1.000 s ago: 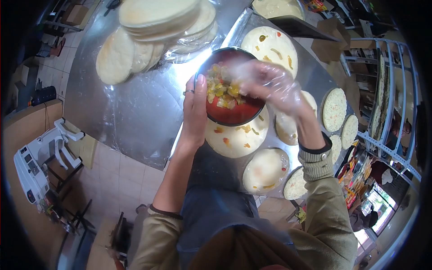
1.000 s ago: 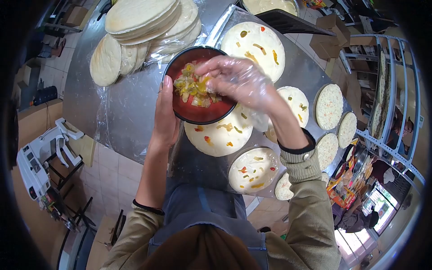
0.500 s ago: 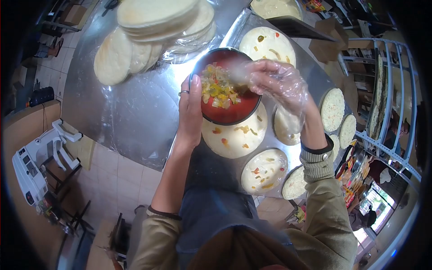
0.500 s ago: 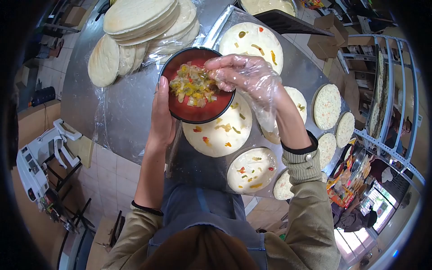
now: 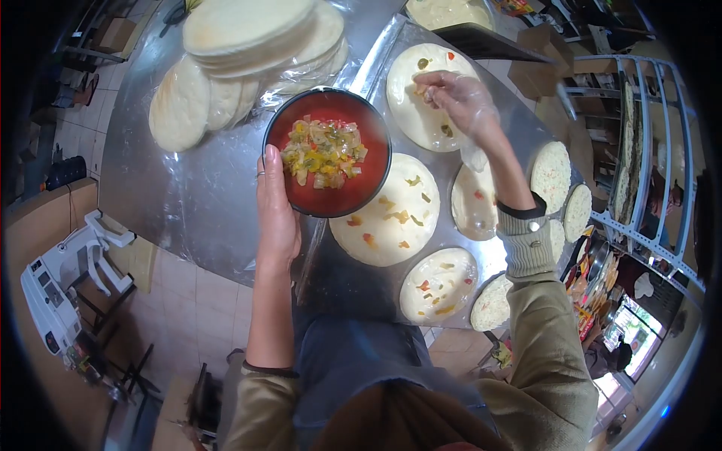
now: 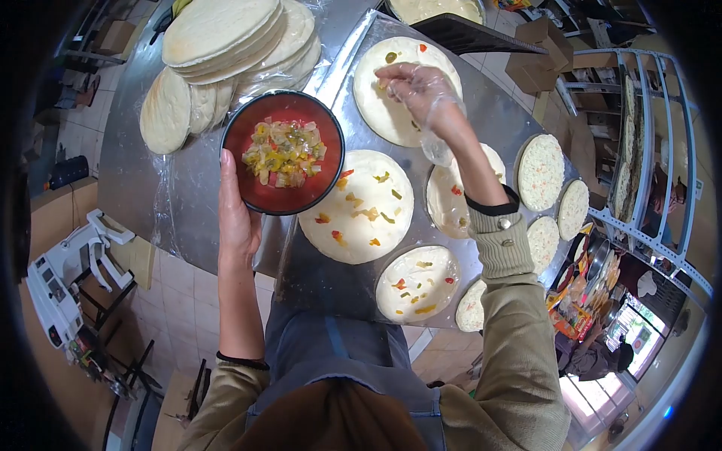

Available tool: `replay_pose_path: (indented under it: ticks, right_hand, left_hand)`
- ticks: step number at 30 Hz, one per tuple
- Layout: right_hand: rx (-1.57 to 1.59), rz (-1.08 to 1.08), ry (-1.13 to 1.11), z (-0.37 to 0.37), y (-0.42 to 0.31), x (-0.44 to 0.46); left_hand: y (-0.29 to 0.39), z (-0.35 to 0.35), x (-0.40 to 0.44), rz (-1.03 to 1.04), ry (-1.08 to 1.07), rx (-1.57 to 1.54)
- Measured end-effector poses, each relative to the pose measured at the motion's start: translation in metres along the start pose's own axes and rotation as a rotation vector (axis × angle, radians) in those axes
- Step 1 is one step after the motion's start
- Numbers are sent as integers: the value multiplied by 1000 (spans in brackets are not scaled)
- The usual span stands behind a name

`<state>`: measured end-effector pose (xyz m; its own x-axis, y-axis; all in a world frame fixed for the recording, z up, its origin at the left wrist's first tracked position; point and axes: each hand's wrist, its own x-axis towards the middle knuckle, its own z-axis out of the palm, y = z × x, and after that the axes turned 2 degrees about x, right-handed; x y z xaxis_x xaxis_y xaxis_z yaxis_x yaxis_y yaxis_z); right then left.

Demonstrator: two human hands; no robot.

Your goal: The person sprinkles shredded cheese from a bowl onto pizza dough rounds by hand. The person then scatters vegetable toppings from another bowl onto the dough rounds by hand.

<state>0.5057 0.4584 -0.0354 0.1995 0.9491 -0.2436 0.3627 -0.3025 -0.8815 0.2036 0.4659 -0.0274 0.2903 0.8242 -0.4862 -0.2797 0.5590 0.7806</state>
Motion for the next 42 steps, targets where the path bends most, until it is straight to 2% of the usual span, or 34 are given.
replay_pose_path:
  ticks: [2, 9, 12, 15, 18, 21, 23, 34, 37, 40, 42]
  right_hand:
    - [-167, 20, 4, 7, 6, -3]
    - [-126, 97, 77, 9, 14, -31]
    - [171, 136, 82, 5, 18, -35]
    - [200, 380, 94, -8, 10, -37]
    - [350, 399, 102, -16, 13, -38]
    - [601, 342, 50, -23, -10, -45]
    - [663, 296, 34, -23, -24, -46]
    - [818, 111, -58, -42, -40, -42]
    - [771, 166, 4, -33, -72, -52]
    - [88, 149, -157, -14, -104, -56]
    - [-349, -359, -223, 16, -82, -62]
  left_hand:
    - [-1, -1, 1, 6, 1, 11]
    - [-1, 3, 0, -15, -10, 5]
    - [0, 5, -1, -18, -1, 1]
    - [-3, 4, 1, 1, -22, 2]
    - [-2, 6, 1, -7, -35, 1]
    - [1, 12, 0, -22, -24, 21]
    - [1, 16, 1, -15, -48, 24]
    - [-3, 28, 5, -3, -73, 58]
    - [-6, 29, 7, 10, -107, 54]
    - [-14, 29, 10, 13, -121, 88]
    - [-16, 32, 8, 3, -119, 101]
